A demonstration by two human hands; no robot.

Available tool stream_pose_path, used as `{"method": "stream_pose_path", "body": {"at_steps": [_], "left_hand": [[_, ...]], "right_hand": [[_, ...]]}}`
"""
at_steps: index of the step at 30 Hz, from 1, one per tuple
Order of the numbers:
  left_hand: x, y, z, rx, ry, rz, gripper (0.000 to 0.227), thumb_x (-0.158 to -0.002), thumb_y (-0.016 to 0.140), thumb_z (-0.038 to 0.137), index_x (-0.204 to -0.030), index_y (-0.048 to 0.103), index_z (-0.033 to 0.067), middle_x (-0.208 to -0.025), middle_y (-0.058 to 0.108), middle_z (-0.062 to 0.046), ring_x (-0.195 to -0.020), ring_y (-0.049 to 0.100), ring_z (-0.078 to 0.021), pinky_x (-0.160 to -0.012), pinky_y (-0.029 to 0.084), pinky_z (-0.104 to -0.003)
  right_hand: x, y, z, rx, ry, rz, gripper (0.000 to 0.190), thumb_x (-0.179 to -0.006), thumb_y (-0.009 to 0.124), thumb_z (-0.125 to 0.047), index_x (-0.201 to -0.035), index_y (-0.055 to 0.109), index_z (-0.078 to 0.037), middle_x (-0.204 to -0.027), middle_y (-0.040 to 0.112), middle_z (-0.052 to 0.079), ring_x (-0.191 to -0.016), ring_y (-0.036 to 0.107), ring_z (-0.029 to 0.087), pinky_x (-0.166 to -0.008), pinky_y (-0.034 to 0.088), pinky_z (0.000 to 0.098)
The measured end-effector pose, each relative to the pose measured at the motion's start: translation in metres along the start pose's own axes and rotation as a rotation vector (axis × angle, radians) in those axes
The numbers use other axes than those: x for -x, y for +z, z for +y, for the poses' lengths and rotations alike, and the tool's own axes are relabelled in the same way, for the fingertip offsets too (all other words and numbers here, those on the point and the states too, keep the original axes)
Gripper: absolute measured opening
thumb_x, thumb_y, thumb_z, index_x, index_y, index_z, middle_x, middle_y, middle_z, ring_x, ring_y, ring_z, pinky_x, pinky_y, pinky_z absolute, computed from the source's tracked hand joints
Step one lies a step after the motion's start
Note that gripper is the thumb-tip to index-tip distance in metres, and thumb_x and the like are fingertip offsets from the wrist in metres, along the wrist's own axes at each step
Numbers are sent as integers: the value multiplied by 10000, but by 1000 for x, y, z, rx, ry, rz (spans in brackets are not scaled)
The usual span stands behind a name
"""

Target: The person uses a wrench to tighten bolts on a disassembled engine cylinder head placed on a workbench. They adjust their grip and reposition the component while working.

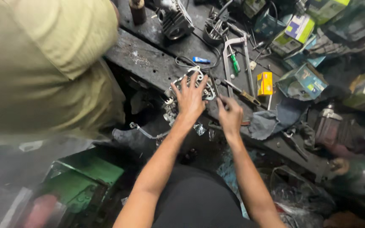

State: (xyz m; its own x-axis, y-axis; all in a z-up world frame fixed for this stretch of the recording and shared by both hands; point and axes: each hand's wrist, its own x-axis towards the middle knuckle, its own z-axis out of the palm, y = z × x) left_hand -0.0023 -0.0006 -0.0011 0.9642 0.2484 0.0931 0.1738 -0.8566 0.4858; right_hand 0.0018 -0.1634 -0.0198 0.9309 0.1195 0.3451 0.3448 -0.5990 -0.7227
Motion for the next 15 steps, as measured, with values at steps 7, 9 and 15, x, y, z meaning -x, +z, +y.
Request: {"method": "stream_pose_path", "body": {"at_steps": [7, 9, 15], "left_hand": [[-5, -4, 2, -8, -15, -20, 964, -612, 937, 267, -1470, 498, 283, -1547, 396, -42, -1428, 340, -387, -1122, 185, -797], [-3, -1, 1, 6, -3, -20, 969, -606, 944, 280, -1467, 500, 276, -1544, 395, -52, -1424, 336, -396, -1109, 181, -804], [-2, -1, -1, 0, -4, 34, 969, -614, 945, 286, -1475, 499, 285, -1551, 398, -62, -1429, 339, -402, -1128, 177, -801]], "right_hand": [[13, -5, 16, 16, 110, -51, 223, -889, 785, -159, -1080, 787, -45, -926, 770, 110, -672, 651, 198, -633, 505, 323], [14, -5, 25, 18, 115, -45, 227, -894, 782, -161, -1091, 794, -48, -900, 762, 124, -707, 677, 206, -640, 506, 335], [-37, 15, 47, 76, 35, 59, 201, -930, 780, -173, -1073, 789, -33, -989, 769, 147, -836, 722, 256, -743, 539, 341]]}}
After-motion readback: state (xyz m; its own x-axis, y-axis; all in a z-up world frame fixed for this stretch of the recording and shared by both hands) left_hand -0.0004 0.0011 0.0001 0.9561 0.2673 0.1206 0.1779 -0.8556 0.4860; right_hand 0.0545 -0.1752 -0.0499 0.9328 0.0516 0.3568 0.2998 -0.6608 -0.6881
